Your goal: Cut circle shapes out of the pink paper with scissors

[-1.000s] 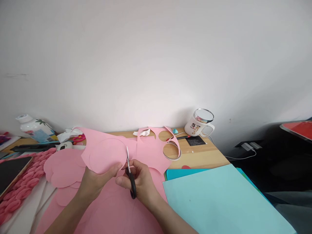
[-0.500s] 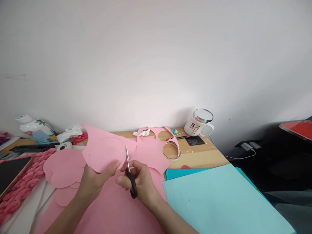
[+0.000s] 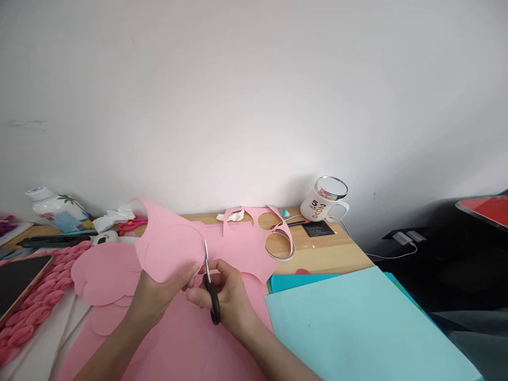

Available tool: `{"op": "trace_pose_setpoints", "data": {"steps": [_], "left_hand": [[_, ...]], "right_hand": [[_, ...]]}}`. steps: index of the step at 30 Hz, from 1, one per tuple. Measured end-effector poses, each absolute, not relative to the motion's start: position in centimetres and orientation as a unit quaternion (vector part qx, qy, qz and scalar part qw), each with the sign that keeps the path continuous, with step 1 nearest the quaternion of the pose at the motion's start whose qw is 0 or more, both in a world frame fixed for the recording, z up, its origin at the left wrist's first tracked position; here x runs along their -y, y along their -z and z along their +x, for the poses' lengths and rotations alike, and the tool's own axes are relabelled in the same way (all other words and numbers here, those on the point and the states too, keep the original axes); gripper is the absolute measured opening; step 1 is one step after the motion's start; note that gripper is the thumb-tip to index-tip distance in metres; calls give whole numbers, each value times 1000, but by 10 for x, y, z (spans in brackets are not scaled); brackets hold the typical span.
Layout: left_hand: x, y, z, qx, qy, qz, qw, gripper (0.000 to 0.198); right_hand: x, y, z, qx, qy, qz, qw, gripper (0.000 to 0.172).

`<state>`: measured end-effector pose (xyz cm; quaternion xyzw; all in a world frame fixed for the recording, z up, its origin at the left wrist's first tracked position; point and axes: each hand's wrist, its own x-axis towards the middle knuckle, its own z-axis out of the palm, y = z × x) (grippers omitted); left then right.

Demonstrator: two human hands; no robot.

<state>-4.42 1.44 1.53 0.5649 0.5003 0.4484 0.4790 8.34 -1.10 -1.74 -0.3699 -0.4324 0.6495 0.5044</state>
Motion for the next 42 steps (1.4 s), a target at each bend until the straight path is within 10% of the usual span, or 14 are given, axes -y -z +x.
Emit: {"op": "trace_pose_setpoints", "data": {"steps": [42], "left_hand": [[-19,-12,-52,-488,-436,596,466,28]], "right_hand": [[10,16,85,436,-633,-430,474,39]]}}
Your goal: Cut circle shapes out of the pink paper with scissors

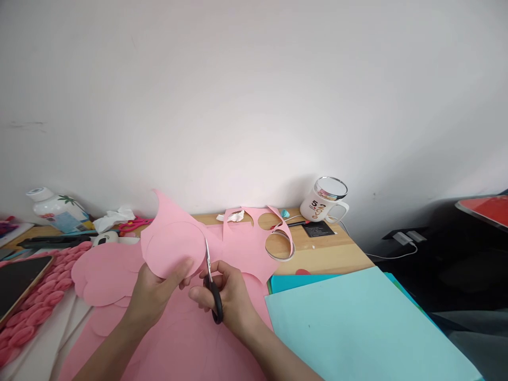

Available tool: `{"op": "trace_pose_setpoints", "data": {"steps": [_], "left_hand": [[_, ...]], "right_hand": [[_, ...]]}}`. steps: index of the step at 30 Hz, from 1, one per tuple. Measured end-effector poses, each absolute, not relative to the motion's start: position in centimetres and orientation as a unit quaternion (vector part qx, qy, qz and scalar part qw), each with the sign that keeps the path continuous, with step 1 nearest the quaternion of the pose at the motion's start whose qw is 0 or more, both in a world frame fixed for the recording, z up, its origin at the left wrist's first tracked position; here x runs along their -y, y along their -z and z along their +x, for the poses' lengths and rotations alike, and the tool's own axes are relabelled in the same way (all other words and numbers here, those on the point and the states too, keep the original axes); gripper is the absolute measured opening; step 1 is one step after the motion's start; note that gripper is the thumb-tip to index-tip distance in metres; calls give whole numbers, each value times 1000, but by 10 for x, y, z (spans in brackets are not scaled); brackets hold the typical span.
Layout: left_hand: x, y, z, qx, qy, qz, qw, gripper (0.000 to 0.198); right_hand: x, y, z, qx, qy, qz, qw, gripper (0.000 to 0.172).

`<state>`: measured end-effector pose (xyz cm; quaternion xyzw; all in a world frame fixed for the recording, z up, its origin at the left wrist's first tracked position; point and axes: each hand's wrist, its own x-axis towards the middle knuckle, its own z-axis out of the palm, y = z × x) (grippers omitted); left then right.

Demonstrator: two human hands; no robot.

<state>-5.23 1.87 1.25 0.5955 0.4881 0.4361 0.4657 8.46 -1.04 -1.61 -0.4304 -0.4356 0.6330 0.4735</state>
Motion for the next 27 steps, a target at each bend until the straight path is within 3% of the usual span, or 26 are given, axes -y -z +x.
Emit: {"op": "trace_pose_setpoints", "data": {"steps": [5,17,27], "left_hand": [[-19,-14,-50,-483,-416,595,489,30],[-18,-19,-49,-506,-402,591,482,11],[-14,-21,-44,-508,-444,575,463,26]], "right_hand": [[10,17,84,429,-641,-414,483,41],[10,13,85,451,-623,-393,503,41],[10,17,85,445,-625,-404,498,40]]}}
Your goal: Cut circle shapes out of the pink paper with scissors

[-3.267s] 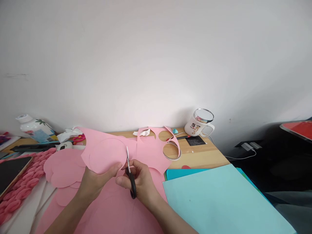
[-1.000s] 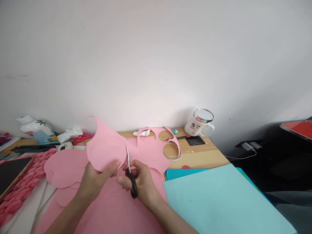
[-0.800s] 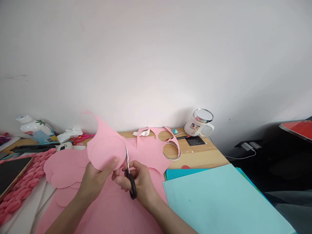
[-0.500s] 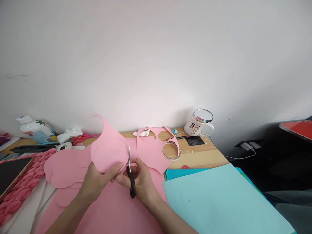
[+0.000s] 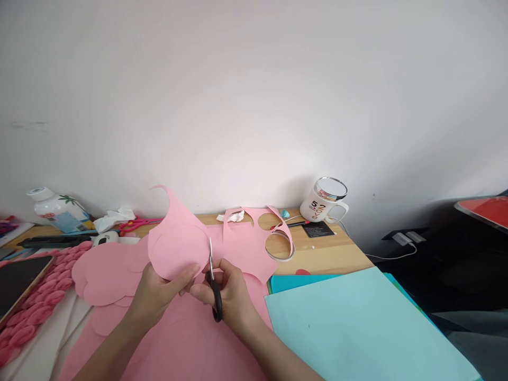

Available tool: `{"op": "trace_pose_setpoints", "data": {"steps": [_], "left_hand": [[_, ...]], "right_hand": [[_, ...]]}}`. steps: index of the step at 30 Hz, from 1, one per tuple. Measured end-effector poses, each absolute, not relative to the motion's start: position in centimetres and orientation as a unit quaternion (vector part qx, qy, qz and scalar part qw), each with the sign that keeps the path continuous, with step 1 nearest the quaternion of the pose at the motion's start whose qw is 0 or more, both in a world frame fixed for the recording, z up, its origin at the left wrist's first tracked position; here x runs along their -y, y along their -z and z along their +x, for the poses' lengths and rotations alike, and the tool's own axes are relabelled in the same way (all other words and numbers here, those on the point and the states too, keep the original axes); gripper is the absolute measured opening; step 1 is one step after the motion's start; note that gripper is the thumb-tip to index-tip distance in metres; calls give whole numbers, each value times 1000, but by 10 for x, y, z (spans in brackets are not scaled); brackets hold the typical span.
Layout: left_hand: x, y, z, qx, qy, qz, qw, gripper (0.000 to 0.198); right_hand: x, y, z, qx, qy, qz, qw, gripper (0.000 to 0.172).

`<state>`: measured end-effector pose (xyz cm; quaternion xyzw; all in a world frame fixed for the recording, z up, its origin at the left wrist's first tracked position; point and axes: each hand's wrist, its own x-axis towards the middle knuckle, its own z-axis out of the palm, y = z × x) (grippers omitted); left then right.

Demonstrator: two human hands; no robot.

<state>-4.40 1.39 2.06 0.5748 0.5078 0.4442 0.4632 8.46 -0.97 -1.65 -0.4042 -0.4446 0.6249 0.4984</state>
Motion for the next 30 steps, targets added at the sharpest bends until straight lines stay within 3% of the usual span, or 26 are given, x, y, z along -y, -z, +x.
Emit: {"op": "trace_pose_setpoints", "data": {"steps": [15,30], "left_hand": [[-17,-13,-48,-520,-442,571,457,30],[-21,-10,-52,-478,-414,564,530,35]], "right_hand": [[10,15,85,442,-618,-427,490,38],[9,19,82,439,-618,-433,487,35]]}}
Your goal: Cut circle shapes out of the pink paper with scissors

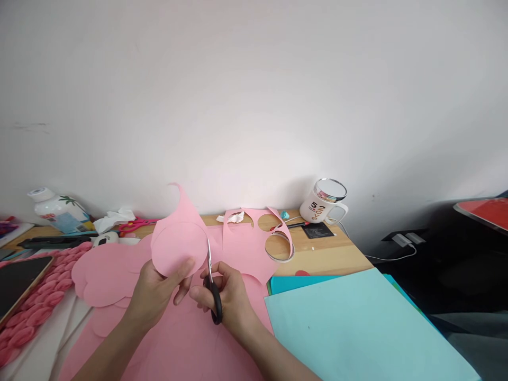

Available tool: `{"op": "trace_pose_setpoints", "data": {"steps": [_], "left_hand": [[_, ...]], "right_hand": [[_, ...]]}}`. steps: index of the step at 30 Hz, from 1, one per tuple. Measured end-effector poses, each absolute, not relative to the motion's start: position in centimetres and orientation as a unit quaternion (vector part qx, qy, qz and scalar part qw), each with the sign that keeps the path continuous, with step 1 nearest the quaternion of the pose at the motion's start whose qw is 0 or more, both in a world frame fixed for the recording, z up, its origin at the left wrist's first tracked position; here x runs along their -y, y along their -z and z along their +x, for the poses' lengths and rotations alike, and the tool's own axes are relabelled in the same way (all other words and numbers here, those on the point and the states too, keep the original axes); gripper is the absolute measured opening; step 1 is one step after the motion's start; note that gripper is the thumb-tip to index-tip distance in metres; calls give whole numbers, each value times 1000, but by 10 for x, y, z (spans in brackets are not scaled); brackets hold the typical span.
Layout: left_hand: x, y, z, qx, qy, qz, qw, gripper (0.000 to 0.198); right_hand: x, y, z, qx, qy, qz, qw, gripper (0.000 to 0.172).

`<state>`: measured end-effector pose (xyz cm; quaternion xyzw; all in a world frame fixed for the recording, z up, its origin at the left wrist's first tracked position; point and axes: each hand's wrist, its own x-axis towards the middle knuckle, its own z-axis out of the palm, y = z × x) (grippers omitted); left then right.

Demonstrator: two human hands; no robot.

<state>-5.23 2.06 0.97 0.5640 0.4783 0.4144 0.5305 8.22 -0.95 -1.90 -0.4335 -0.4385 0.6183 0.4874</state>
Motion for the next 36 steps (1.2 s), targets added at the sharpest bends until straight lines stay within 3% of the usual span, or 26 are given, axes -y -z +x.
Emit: {"op": "trace_pose_setpoints", "data": {"steps": [12,36], "left_hand": [[-13,-21,-42,-536,-421,541,493,26],[-18,-17,-49,-525,-412,565,484,30]], "right_hand": [[11,10,83,414,-618,-446,498,45],[13,10,84,455,-579,-478,479,33]]}}
